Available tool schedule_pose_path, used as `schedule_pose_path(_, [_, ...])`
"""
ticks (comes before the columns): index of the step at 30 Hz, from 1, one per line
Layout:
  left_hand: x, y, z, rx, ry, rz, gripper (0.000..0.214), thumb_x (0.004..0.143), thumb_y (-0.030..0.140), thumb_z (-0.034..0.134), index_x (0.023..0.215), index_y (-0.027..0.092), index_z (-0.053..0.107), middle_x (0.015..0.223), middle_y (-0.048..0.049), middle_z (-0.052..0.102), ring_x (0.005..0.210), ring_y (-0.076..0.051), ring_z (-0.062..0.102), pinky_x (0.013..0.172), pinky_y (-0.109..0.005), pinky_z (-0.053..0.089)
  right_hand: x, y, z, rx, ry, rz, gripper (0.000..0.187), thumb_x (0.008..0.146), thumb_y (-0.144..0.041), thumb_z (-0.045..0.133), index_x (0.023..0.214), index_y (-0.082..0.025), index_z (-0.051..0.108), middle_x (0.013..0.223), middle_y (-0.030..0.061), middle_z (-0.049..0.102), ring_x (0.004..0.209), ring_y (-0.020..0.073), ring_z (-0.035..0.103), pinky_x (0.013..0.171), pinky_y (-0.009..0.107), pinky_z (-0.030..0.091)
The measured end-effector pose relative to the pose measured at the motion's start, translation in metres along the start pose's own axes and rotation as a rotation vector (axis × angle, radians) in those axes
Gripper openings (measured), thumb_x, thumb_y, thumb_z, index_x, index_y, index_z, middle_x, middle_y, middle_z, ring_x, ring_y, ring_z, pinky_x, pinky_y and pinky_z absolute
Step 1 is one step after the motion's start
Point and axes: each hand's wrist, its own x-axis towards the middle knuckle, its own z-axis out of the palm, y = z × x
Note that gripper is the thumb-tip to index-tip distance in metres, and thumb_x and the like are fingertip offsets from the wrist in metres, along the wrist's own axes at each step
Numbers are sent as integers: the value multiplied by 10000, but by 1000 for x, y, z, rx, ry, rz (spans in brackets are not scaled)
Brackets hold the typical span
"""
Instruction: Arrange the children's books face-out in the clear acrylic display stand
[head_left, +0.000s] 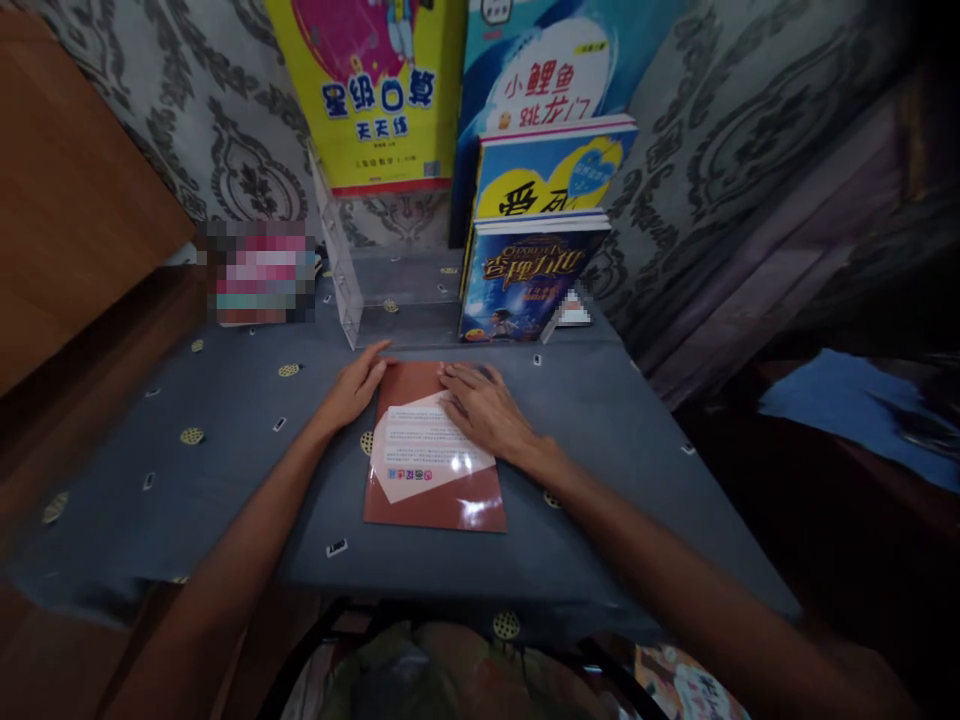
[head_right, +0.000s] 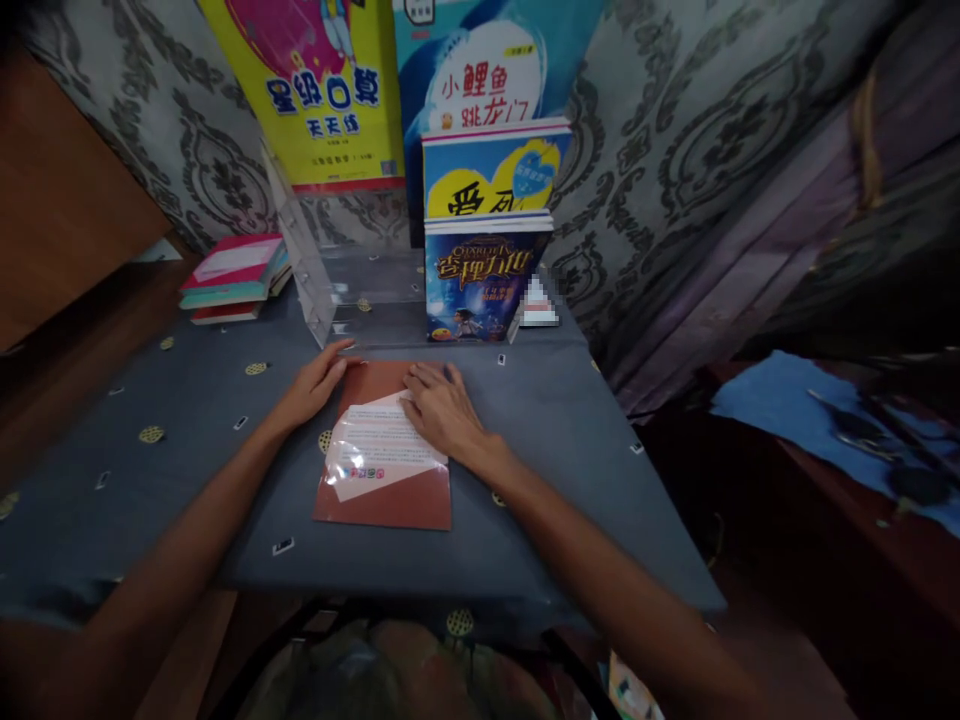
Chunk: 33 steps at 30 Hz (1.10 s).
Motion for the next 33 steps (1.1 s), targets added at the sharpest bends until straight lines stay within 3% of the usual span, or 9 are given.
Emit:
schedule_pose_path(4, [3,-9,1,-156,27,-24,500,1036,477,361,1457,212,414,1266,-124,699,1190,-239,666,1091,-460,467,23,-12,8,35,-60,-114,409,990,-244,477,1351,-87,589,1468,199,556,1416,288,459,1182,508,291])
schedule_pose_path(11, [7,-18,3,-252,43,-36,502,1030,524,365,1408,202,446,1269,-135,681,1152,-243,689,1057,-456,501,52,-33,25,53,-63,-173,406,1014,-305,491,1373,-130,563,1457,185,558,1406,303,452,1162,548,300])
schedule_pose_path(23, [8,-25,4,-247,53,-28,445,1031,503,390,1311,188,534,1219,-124,697,1125,-231,695,1014,-413,523,41,-39,29,2,-92,-244,395,1047,-363,441,1393,-268,607,1560,134,450,1479,307,343,1182,583,256])
schedule_pose_path(28, [7,-20,3,-183,55,-2,424,1033,473,376,1274,180,565,1182,-111,711,1123,-227,690,1003,-389,522,39,-42,27,2,-115,-231,395,1040,-338,460,1394,-241,608,1566,147,445,1484,302,341,1198,567,236])
schedule_pose_path(33, [2,-9,1,26,37,62,381,1015,422,403,1213,182,622,1170,-88,718,1098,-227,675,991,-370,514,39,-37,25,36,-123,-215,443,1038,-344,440,1439,-189,548,1562,151,456,1490,275,343,1215,530,231])
